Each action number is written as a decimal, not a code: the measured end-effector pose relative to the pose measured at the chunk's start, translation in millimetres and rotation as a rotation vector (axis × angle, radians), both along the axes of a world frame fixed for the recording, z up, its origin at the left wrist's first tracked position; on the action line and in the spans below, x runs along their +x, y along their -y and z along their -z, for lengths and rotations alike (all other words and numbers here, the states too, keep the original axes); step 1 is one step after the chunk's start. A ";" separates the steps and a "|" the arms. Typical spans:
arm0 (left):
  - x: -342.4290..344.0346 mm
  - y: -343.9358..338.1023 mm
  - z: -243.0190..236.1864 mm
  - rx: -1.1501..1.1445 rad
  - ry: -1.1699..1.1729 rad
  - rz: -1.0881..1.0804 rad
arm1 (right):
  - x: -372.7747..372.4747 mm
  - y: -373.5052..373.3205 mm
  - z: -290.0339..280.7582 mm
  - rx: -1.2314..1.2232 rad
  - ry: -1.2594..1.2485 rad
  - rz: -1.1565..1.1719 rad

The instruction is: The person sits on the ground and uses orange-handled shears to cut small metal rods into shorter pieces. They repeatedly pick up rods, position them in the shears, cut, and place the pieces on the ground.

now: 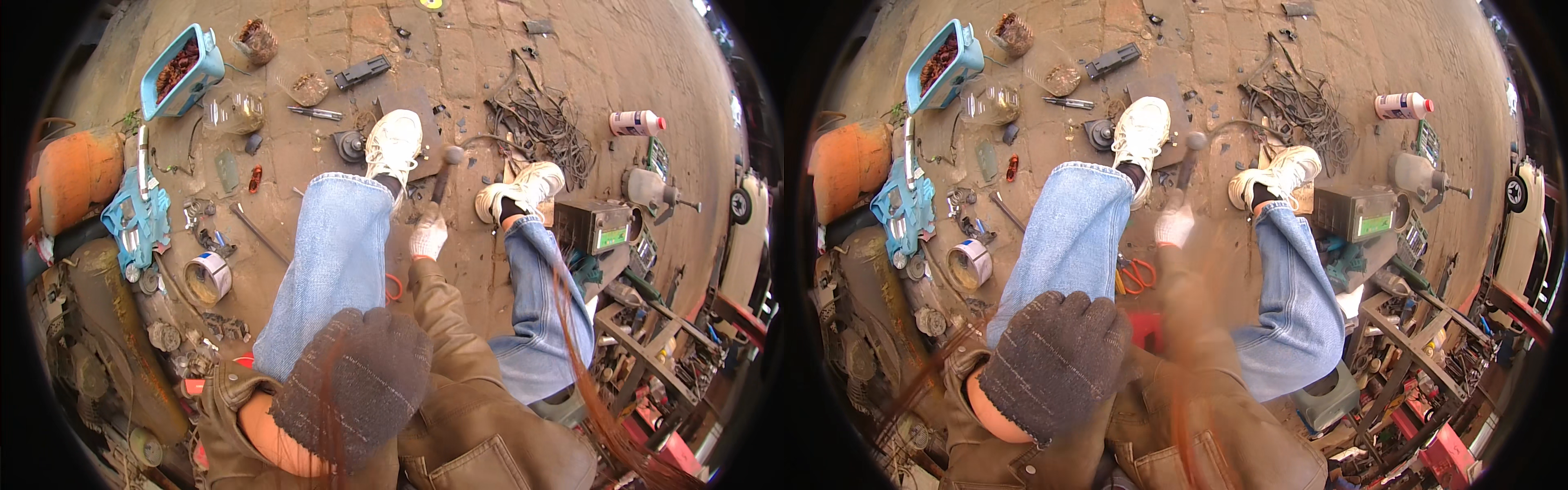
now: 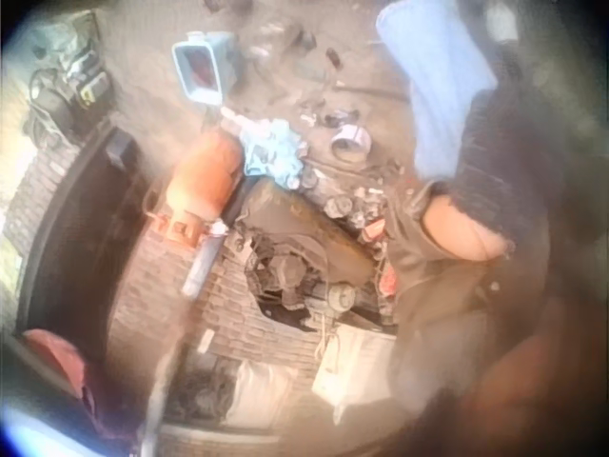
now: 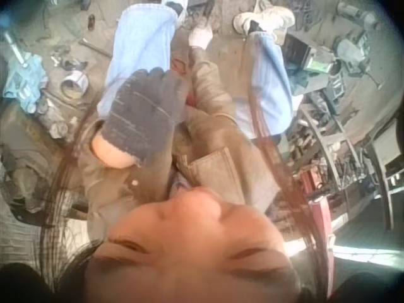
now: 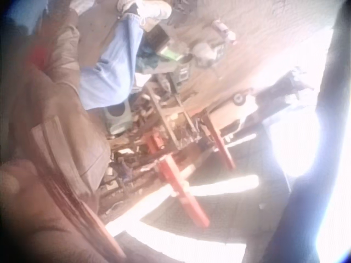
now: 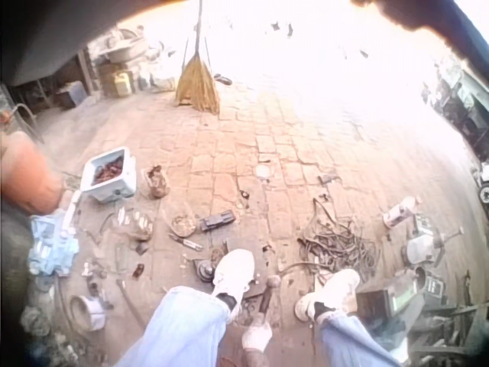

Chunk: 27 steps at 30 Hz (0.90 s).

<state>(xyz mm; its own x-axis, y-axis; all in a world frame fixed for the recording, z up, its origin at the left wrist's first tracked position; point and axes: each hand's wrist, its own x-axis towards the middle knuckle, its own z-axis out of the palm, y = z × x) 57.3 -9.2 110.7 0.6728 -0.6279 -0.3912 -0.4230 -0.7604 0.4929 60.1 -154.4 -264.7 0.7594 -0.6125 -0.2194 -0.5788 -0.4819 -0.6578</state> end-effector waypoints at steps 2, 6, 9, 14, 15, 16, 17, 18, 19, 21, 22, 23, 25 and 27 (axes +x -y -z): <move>0.2 -0.7 7.3 -0.029 0.055 -0.083 | 3.7 2.4 11.3 0.050 -0.035 -0.122; -11.6 -7.6 16.0 -0.009 0.145 -0.121 | 26.0 21.9 -31.4 0.180 0.283 -0.170; -22.2 -12.2 23.8 -0.018 0.109 -0.106 | 28.0 28.5 -74.1 0.759 0.441 0.026; -20.2 -12.8 26.3 -0.014 0.116 -0.144 | 16.0 -8.8 -39.1 0.078 0.448 0.033; -18.2 -12.8 24.8 -0.008 0.134 -0.142 | 14.6 -11.8 -25.4 -0.089 0.324 -0.098; -16.0 -11.7 23.3 0.015 0.160 -0.157 | 13.4 -8.4 -15.5 -0.173 0.234 -0.209; -13.5 -13.2 21.6 0.072 0.126 -0.124 | 14.5 -4.3 -9.2 -0.175 0.188 -0.273; -11.6 -14.9 20.5 0.075 0.272 -0.162 | 17.0 3.4 -7.8 -0.131 0.169 -0.319; -11.3 -17.4 18.8 0.109 0.325 -0.155 | 17.3 11.0 -11.7 -0.059 0.134 -0.330; -17.6 -19.8 12.8 0.057 0.322 -0.132 | 18.4 25.5 -28.6 0.307 0.071 -0.091; -17.2 -21.4 15.6 -0.007 0.329 -0.154 | 20.1 29.9 -37.7 0.415 0.097 0.015; -17.6 -23.0 18.7 -0.012 0.340 -0.143 | 20.0 31.8 -45.0 0.485 0.141 0.109; -18.7 -24.2 23.3 -0.132 0.061 -0.219 | 17.4 29.2 -50.7 0.404 0.295 0.135; -20.7 -24.7 22.1 -0.020 0.249 -0.262 | 18.0 22.1 -41.5 0.257 0.503 0.075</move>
<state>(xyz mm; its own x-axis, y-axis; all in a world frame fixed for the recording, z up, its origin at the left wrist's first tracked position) 36.6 15.5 88.6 0.8851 -0.4271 -0.1850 -0.3237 -0.8503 0.4149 78.2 -176.6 -223.2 0.7653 -0.6437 0.0089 -0.1903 -0.2395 -0.9521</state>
